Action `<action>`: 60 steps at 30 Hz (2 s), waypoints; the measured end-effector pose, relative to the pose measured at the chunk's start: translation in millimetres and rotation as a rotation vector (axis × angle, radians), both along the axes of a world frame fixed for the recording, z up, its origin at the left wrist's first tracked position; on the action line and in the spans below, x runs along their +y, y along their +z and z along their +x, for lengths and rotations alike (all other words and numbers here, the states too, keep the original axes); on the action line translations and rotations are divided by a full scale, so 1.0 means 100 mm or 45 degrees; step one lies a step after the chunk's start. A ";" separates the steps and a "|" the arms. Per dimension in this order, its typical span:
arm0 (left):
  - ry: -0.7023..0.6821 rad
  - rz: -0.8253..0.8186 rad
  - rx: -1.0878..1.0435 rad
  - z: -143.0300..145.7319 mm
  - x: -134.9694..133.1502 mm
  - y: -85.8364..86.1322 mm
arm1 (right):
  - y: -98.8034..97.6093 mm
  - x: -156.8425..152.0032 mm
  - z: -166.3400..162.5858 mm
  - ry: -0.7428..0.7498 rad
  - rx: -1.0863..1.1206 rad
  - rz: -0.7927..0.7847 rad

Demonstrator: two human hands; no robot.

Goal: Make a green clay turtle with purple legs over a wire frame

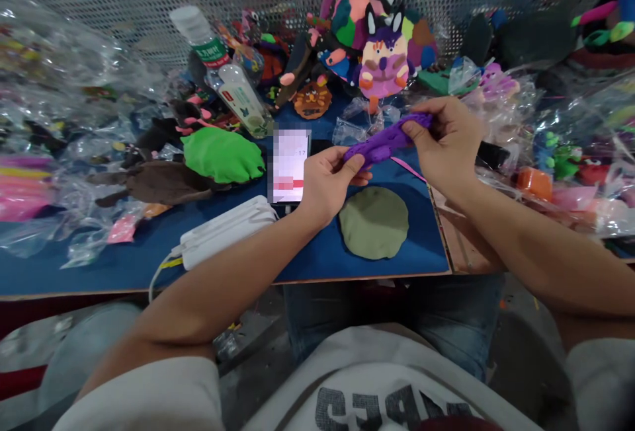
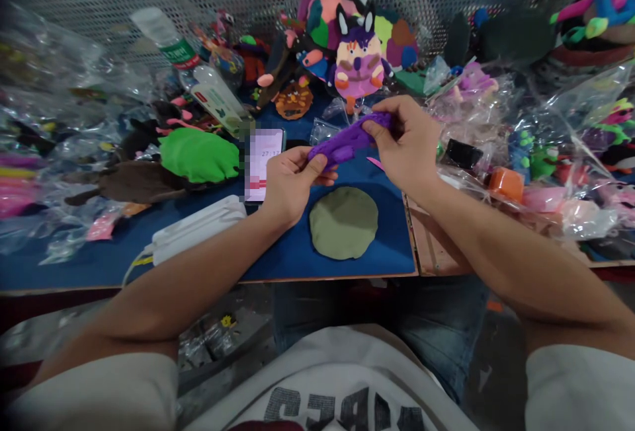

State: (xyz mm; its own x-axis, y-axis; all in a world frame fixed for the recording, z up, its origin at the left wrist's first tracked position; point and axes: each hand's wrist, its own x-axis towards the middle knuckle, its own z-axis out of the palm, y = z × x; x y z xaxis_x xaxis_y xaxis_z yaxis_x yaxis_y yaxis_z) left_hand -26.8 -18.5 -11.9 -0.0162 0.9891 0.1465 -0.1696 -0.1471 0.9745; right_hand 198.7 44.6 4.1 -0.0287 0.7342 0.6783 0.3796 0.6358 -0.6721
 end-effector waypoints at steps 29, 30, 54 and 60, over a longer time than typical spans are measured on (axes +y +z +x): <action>-0.123 0.126 0.138 -0.03 -0.01 0.08 | 0.15 -0.05 0.07 0.180 -0.455 0.126; -0.095 0.118 0.123 -0.03 0.02 0.06 | 0.13 -0.01 0.09 0.131 -0.379 0.103; -0.173 0.019 -0.043 -0.06 0.09 0.02 | 0.03 -0.19 -0.05 0.629 -0.448 0.053; -0.513 0.014 -0.302 -0.09 0.09 0.01 | -0.08 -0.13 -0.01 0.367 -0.694 0.279</action>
State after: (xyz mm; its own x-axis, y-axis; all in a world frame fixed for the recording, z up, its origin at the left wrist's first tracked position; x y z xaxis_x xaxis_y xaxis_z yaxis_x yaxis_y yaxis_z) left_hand -36.1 -9.4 -11.0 0.3344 0.9219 0.1955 -0.4335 -0.0338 0.9005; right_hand 197.3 31.2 -3.6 -0.5856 0.4922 0.6441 0.4232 0.8633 -0.2749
